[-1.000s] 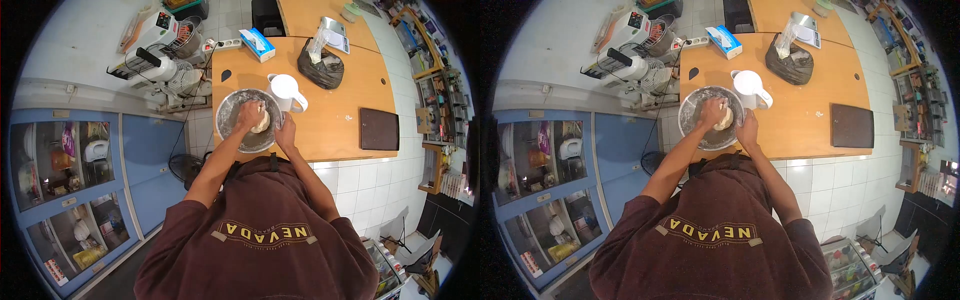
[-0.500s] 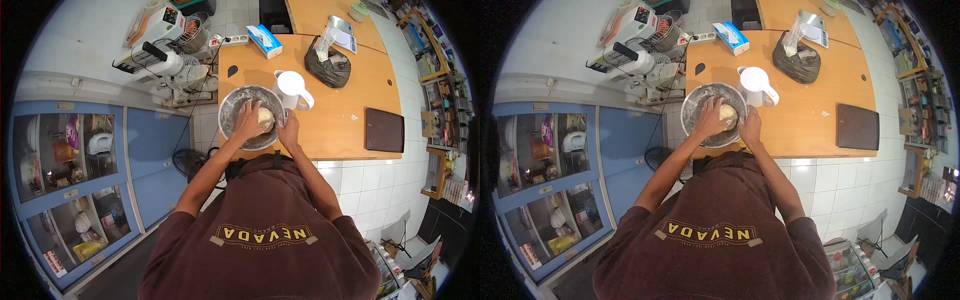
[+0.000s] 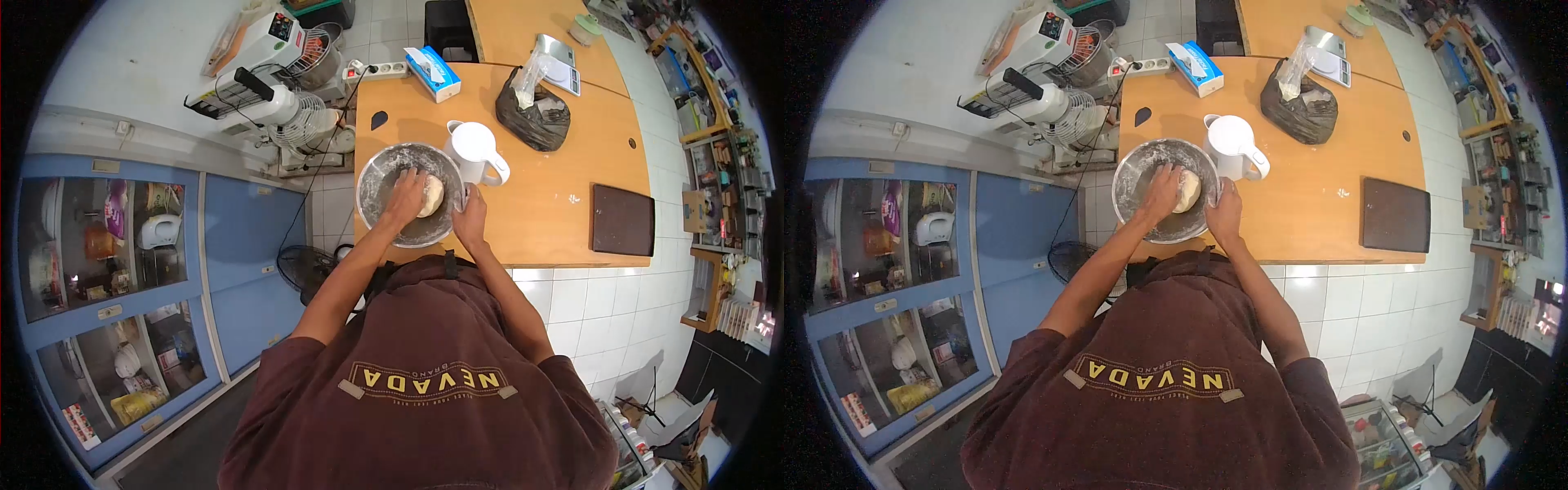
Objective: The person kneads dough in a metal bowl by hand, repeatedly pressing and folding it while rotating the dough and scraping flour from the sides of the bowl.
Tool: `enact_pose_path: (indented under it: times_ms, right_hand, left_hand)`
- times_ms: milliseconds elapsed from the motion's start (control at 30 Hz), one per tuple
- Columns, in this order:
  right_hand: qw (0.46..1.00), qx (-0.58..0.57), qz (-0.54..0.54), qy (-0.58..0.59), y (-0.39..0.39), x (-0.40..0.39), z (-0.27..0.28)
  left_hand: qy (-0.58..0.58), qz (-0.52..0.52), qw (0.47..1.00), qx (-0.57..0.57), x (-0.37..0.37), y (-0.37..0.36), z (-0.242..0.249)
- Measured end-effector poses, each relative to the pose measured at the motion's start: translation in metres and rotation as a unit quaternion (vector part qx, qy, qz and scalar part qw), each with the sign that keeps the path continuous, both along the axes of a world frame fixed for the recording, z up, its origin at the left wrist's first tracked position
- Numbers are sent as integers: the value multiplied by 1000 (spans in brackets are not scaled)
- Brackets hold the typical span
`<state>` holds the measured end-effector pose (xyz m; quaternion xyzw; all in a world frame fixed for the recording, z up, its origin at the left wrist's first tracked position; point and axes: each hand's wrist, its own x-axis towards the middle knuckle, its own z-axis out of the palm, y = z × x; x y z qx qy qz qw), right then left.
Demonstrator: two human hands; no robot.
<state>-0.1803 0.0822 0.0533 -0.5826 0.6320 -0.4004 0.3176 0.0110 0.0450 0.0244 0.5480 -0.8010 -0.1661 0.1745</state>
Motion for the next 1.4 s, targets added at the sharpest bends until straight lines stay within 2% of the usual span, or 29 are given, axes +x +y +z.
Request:
enact_pose_path:
  times_ms: [67, 167, 267, 367, 467, 567, 767, 867, 967, 1067, 1167, 1300, 1367, 1400]
  right_hand:
    - [1000, -4, 0, -2, 0, 0, -1]
    - [1000, 5, -4, 1, 0, 1, 1]
    - [1000, 14, 1, -3, 0, 0, -2]
    - [1000, -5, 0, 1, 1, -1, -5]
    - [1000, -16, -12, -10, 1, 1, -7]
    - [1000, -26, -11, 0, 1, 1, -5]
    - [1000, -21, -16, 10, 4, -1, -4]
    - [1000, -3, -5, 11, 1, -4, -3]
    - [1000, -2, -17, 8, -4, -8, -12]
    - [1000, -5, -23, 3, -7, -10, -12]
    - [999, 1, -42, -8, -6, -7, -7]
    - [999, 4, -44, -16, -3, -6, -10]
    - [999, -6, -41, -7, -4, -7, -10]
    - [999, -3, -38, -9, -3, -7, -10]
  left_hand:
    - [71, 19, 997, -35, 7, -6, -21]
    - [101, 93, 987, 84, 7, -12, -11]
    - [76, 53, 993, 73, 15, -11, -26]
    - [13, 23, 996, 86, 14, 3, 25]
    - [-2, -112, 994, -5, 15, 11, 62]
    - [-80, -143, 986, -42, 12, 15, 39]
    - [-144, -112, 983, -7, 7, -1, 30]
    - [-138, -87, 986, -27, 5, -14, 14]
    - [-128, -53, 989, 47, -2, -28, 18]
    - [-138, -70, 985, 70, -1, -42, 11]
    - [-112, -35, 991, 58, -3, -46, 3]
    - [-50, 87, 976, 196, -8, -35, 20]
    - [0, 125, 966, 224, -7, -19, 32]
    - [8, 112, 969, 218, -5, -12, 36]
